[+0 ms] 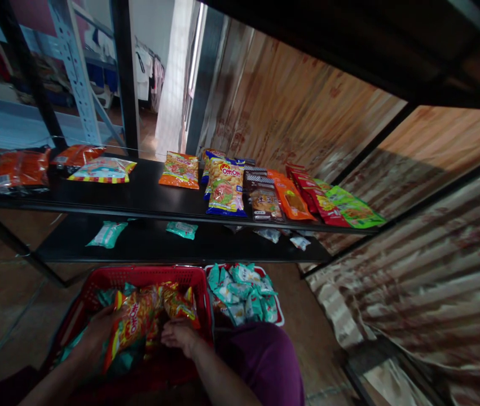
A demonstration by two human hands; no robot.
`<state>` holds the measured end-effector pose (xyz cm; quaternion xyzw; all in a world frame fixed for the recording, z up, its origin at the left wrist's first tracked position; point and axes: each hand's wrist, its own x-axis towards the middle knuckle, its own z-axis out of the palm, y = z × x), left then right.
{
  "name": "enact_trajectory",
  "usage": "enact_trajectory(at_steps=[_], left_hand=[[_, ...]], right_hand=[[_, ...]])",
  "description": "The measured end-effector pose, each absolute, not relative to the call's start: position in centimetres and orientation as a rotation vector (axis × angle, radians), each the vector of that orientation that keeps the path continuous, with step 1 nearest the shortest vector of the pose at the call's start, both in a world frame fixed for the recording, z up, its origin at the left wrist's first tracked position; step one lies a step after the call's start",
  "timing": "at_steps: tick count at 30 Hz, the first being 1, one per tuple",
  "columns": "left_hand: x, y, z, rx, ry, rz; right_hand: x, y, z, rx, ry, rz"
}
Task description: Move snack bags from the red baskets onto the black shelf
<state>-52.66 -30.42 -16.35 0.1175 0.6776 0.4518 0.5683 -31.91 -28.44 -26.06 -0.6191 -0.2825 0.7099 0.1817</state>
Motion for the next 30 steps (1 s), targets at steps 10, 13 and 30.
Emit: enact_trajectory(at_steps=[10,13,30], left_hand=[[-54.6,-28.9,-14.3,0.079,1.359,1.187],[-55.3,-28.7,-13.7,-0.009,1.273,1.182],[-54.4,-29.2,-13.3,0.128,1.239,1.116]], right_hand=[[-34.5,-26.7,-23.4,-1.414,-0.506,2.235],[-35.1,-26.1,-23.2,-1.332,-0.366,2.166],[-31.1,-24.1,-20.5,-1.366,-0.436,2.076]])
